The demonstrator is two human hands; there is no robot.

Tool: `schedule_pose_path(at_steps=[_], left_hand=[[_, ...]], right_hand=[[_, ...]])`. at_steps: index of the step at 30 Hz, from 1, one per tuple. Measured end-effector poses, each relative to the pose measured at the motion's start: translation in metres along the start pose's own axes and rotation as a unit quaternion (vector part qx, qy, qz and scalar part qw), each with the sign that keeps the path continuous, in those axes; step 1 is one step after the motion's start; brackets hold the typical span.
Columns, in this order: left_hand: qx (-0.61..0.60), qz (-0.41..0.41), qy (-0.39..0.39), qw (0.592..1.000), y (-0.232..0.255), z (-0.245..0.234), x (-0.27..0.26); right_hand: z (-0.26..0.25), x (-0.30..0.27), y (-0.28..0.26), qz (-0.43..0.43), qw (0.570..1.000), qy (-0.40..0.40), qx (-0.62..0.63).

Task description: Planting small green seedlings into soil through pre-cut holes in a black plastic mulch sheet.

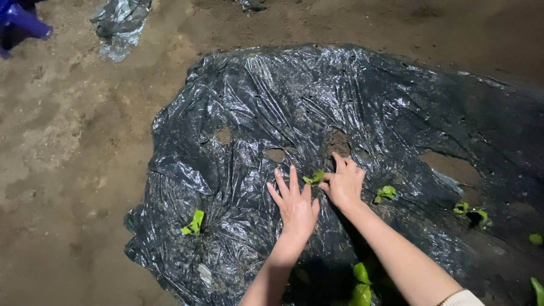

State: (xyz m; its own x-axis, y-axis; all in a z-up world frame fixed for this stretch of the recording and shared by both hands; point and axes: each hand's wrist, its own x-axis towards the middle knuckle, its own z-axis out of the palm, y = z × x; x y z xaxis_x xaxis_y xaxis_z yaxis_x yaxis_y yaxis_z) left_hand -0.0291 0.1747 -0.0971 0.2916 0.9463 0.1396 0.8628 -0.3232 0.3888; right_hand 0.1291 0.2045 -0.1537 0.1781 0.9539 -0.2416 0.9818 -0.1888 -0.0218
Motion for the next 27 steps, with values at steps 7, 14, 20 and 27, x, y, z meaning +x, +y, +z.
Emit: schedule_pose_path(at_steps=[7,14,20,27], left_hand=[[-0.019,-0.014,-0.019,1.000,-0.001,-0.001,-0.005],[0.004,-0.020,-0.020,1.000,0.006,0.028,0.008],[0.004,-0.019,-0.029,0.999,0.007,0.034,0.004],[0.028,-0.037,-0.050,0.998,0.024,-0.018,-0.010]], right_hand=[[0.026,-0.011,0.006,0.013,0.997,0.074,0.028],[-0.003,-0.030,-0.002,-0.005,0.997,0.070,0.013],[-0.040,-0.042,-0.006,-0.012,1.000,0.014,0.015],[-0.032,-0.086,0.030,-0.042,0.965,0.247,0.080]])
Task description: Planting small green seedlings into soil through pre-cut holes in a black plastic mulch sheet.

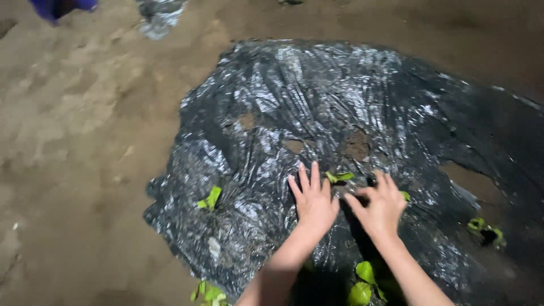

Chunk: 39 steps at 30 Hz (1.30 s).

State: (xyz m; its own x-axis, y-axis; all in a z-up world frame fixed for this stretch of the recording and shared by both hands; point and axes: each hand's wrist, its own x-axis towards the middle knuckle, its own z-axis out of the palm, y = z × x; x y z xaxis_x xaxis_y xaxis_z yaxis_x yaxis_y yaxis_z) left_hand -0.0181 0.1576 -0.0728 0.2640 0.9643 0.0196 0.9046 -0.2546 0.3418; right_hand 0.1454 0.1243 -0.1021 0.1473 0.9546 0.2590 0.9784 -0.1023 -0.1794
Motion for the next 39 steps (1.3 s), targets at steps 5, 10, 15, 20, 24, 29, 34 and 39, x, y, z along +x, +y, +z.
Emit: schedule_pose_path(at_steps=[5,10,15,20,24,29,34,39], left_hand=[[-0.074,0.014,-0.157,0.985,0.009,-0.082,-0.055],[0.120,-0.076,0.130,0.981,-0.078,-0.115,-0.130],[0.162,-0.438,0.173,0.867,-0.249,-0.049,-0.316],[0.016,-0.670,0.038,0.741,-0.276,0.022,-0.393],[0.021,-0.650,0.009,0.760,-0.237,0.008,-0.354],[0.007,-0.604,-0.061,0.795,-0.217,0.009,-0.318],[0.013,-0.590,-0.065,0.805,-0.216,0.034,-0.315],[0.019,-0.577,0.020,0.816,-0.229,0.053,-0.325]], right_hand=[[-0.017,-0.020,0.018,0.030,0.984,-0.057,0.164],[-0.055,-0.041,0.036,-0.051,0.987,-0.150,0.010],[-0.073,-0.078,0.084,-0.099,0.991,-0.032,0.083],[-0.085,-0.094,0.103,0.201,0.930,-0.217,0.218],[-0.097,-0.089,0.088,0.243,0.918,-0.243,0.198],[-0.094,-0.098,0.091,0.180,0.928,-0.230,0.233],[-0.097,-0.102,0.086,0.179,0.927,-0.239,0.227],[-0.090,-0.104,0.090,0.164,0.932,-0.231,0.227]])
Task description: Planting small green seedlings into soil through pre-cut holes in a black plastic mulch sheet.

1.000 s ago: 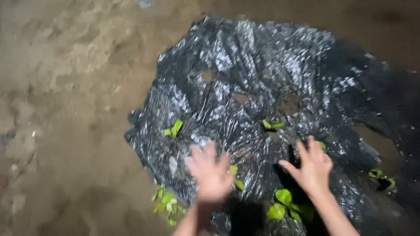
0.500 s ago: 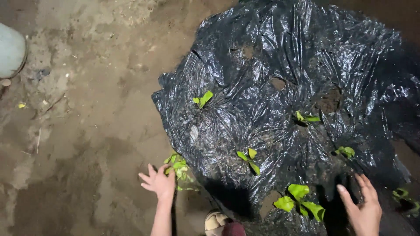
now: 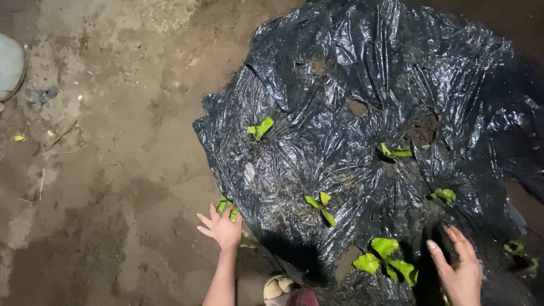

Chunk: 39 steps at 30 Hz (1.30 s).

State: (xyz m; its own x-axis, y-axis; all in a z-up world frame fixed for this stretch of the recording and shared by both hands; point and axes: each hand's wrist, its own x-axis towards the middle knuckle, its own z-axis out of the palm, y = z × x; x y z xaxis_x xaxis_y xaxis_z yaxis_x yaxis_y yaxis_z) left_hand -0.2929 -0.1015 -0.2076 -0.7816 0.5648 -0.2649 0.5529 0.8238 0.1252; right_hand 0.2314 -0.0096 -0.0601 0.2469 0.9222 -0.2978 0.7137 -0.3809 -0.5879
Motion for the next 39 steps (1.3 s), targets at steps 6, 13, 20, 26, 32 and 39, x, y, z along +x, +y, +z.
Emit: schedule_pose_path(at_steps=[6,13,20,26,32,39], left_hand=[[-0.078,-0.024,0.087,0.993,-0.021,0.002,0.017],[-0.490,-0.207,0.083,0.843,0.000,-0.080,0.013],[-0.711,-0.151,0.129,0.675,0.040,-0.135,0.007],[-0.463,0.095,0.150,0.869,0.125,-0.166,-0.050],[-0.429,0.434,-0.052,0.791,0.235,-0.191,-0.117],[-0.471,0.507,-0.089,0.716,0.267,-0.154,-0.114]], right_hand=[[0.004,0.003,0.016,-0.029,0.999,0.009,-0.010],[0.003,0.003,0.021,-0.074,0.997,0.037,0.000],[0.017,0.000,0.008,-0.064,0.997,0.000,0.046],[0.035,-0.014,-0.101,-0.192,0.969,-0.097,0.126],[0.062,0.004,-0.180,-0.019,0.909,-0.307,0.281],[0.077,0.034,-0.168,-0.031,0.906,-0.277,0.319]])
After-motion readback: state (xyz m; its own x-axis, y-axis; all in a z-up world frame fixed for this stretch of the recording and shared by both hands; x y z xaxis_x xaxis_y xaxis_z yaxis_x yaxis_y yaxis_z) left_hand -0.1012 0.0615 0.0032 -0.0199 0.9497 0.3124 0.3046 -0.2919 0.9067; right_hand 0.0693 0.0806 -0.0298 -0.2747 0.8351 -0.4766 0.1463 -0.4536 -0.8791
